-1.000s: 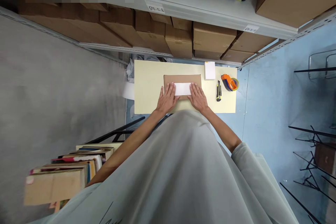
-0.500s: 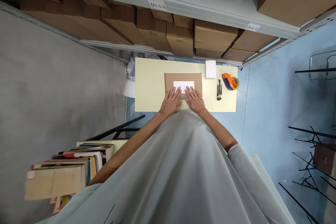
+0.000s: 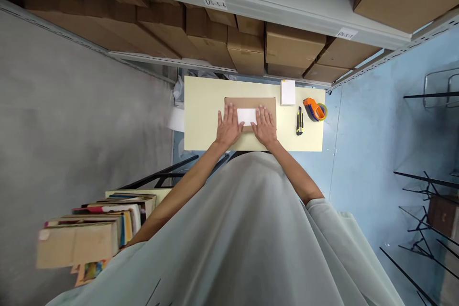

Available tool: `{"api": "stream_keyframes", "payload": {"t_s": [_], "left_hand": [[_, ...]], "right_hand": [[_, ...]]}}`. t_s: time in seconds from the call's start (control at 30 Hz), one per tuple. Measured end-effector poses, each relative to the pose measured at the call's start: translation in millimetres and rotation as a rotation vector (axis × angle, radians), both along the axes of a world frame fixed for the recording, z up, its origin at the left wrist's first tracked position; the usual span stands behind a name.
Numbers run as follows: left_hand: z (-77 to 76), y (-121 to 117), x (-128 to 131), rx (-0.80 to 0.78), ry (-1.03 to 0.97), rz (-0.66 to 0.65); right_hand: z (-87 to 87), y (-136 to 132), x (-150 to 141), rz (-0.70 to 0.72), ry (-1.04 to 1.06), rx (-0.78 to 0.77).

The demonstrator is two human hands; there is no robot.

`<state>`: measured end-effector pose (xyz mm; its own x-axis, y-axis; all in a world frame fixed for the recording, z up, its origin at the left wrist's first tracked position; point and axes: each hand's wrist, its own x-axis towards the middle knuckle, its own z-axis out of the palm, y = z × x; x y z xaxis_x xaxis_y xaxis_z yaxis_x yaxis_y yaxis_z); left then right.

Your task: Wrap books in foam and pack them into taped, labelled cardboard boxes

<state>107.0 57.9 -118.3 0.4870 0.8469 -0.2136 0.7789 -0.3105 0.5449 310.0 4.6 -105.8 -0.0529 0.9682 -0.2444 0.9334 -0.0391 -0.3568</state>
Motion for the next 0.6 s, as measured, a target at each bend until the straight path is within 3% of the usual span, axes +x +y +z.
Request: {"api": "stream_keyframes", "payload": {"t_s": [0.07, 0.2, 0.33, 0.43, 0.5, 0.6], "left_hand": [[1.5, -8, -5, -0.009, -0.021, -0.113], [5.6, -31, -17, 0.0, 0.026, -0.037], [0.4, -43, -33, -0.036, -0.045, -0.153], [-16.2, -37, -48, -0.071, -0.08, 0.113], [-30.0, -31, -53, -0.198, -0.139, 0.289], [-41.3, -24, -51, -0.425, -0.294, 0.357]], "right_hand": [[1.4, -7, 3, 0.09, 0.022, -0.012], [4.8, -28, 12, -0.001, -0.017, -0.016], [1.1, -50, 30, 0.065, 0.048, -0.025], [-11.8, -60, 49, -0.167, 0.081, -0.024], [-23.3, -61, 58, -0.329, 0.183, -0.063], [-35.1, -59, 57, -0.406, 0.443, -0.115]]}}
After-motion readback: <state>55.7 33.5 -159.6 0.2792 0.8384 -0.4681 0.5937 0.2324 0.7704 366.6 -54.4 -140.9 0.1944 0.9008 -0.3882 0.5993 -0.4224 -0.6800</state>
